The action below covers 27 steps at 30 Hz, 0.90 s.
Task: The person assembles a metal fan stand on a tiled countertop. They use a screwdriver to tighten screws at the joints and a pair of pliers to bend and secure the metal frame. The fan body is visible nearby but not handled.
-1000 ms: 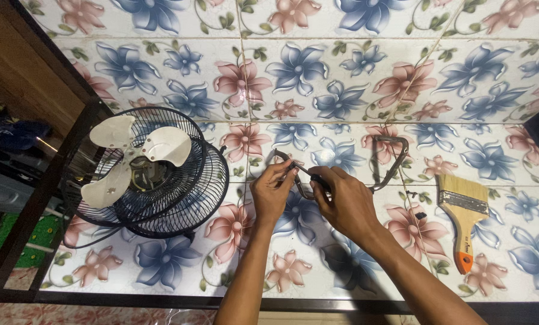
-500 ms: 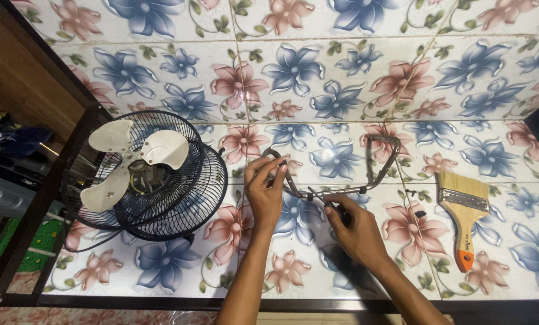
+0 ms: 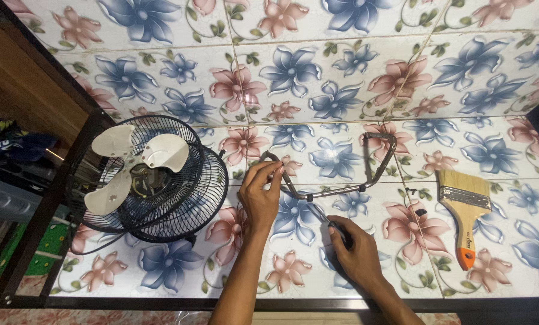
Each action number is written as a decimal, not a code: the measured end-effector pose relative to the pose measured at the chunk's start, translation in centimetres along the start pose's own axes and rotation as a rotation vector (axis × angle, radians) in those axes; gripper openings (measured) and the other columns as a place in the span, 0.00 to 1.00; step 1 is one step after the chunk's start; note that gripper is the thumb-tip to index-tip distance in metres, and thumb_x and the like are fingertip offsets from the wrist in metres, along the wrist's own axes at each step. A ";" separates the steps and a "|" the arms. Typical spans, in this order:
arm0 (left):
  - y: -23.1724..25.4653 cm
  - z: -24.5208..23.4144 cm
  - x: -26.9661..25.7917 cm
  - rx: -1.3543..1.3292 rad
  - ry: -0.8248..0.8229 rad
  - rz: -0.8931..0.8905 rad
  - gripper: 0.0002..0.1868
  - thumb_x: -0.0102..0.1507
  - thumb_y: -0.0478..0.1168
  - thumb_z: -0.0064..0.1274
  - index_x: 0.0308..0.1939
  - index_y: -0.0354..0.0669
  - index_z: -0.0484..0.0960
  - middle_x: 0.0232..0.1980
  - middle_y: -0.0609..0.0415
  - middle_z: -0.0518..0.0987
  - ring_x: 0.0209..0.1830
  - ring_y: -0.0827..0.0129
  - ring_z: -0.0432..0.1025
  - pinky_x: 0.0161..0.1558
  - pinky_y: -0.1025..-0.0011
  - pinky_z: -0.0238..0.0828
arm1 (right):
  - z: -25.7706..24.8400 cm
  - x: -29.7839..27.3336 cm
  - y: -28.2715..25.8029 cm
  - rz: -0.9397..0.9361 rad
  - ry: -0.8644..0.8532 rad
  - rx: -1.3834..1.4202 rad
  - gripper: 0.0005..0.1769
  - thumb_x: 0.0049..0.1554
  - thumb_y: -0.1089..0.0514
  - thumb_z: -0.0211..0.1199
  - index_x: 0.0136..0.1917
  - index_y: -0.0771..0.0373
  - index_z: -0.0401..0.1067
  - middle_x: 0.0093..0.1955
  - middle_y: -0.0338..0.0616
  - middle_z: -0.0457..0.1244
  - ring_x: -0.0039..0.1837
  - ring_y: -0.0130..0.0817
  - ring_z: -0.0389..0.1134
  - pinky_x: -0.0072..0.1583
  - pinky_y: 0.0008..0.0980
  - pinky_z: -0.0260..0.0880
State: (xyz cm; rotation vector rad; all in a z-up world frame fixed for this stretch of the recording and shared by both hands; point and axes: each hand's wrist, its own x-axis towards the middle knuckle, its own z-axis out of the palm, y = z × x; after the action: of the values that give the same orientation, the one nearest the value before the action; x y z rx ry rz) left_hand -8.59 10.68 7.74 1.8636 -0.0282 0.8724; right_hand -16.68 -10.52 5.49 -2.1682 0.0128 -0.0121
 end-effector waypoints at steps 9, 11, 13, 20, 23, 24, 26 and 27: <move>0.1 -0.8 0.4 0.107 -0.102 0.065 0.14 0.59 0.38 0.66 0.49 0.48 0.88 0.44 0.55 0.79 0.37 0.66 0.77 0.35 0.71 0.75 | 0.5 -0.3 -0.6 -0.005 0.039 -0.044 0.17 0.56 0.54 0.64 0.59 0.57 0.77 0.41 0.47 0.73 0.36 0.37 0.73 0.42 0.34 0.71; 0.0 -0.9 0.5 0.122 -0.119 0.036 0.13 0.59 0.39 0.66 0.49 0.48 0.88 0.43 0.56 0.79 0.35 0.66 0.77 0.35 0.70 0.74 | 0.5 -0.3 -0.5 -0.032 0.049 -0.027 0.17 0.56 0.54 0.64 0.58 0.57 0.78 0.41 0.47 0.73 0.37 0.37 0.73 0.42 0.34 0.71; 0.1 -0.8 0.7 0.149 -0.137 0.009 0.12 0.61 0.39 0.66 0.48 0.49 0.88 0.42 0.56 0.79 0.33 0.67 0.77 0.34 0.69 0.74 | 0.4 -0.3 -0.4 -0.040 0.055 -0.017 0.17 0.56 0.53 0.64 0.58 0.58 0.78 0.41 0.47 0.73 0.37 0.37 0.73 0.42 0.33 0.71; 0.0 -0.8 0.8 0.071 -0.160 0.072 0.10 0.63 0.36 0.62 0.50 0.44 0.86 0.45 0.53 0.80 0.35 0.67 0.78 0.35 0.69 0.74 | 0.5 -0.2 -0.1 -0.067 0.076 -0.001 0.17 0.57 0.53 0.64 0.57 0.59 0.78 0.43 0.49 0.73 0.39 0.37 0.74 0.44 0.32 0.71; -0.9 -1.0 1.2 -0.102 -0.218 -0.029 0.11 0.65 0.34 0.60 0.52 0.40 0.84 0.47 0.53 0.83 0.35 0.73 0.79 0.34 0.74 0.76 | 0.4 -0.2 -0.2 -0.024 0.057 0.014 0.17 0.56 0.52 0.64 0.58 0.58 0.78 0.43 0.48 0.74 0.38 0.37 0.74 0.43 0.33 0.71; -1.2 -1.0 1.6 -0.171 -0.251 -0.117 0.12 0.66 0.34 0.58 0.53 0.39 0.83 0.45 0.53 0.83 0.34 0.74 0.79 0.32 0.76 0.76 | 0.4 -0.2 -0.2 -0.016 0.052 0.019 0.17 0.56 0.52 0.64 0.58 0.58 0.78 0.43 0.47 0.74 0.38 0.37 0.74 0.42 0.33 0.71; -1.9 -1.1 2.0 -0.332 -0.301 -0.253 0.13 0.67 0.34 0.56 0.56 0.37 0.81 0.43 0.54 0.83 0.34 0.77 0.78 0.30 0.79 0.78 | 0.4 -0.2 -0.3 -0.043 0.062 0.032 0.17 0.56 0.52 0.64 0.58 0.58 0.78 0.43 0.47 0.74 0.38 0.36 0.74 0.42 0.32 0.71; -2.2 -1.2 2.2 -0.427 -0.318 -0.298 0.14 0.67 0.34 0.55 0.56 0.37 0.80 0.43 0.54 0.82 0.35 0.78 0.78 0.30 0.79 0.79 | 0.3 -0.2 -0.3 -0.056 0.068 0.039 0.17 0.56 0.52 0.64 0.58 0.58 0.78 0.43 0.47 0.74 0.39 0.35 0.74 0.42 0.32 0.71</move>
State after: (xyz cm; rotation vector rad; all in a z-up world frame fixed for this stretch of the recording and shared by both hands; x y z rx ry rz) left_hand -6.71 13.47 7.51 1.5334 -0.1208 0.3263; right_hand -16.90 -10.08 5.52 -2.1282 -0.0093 -0.1174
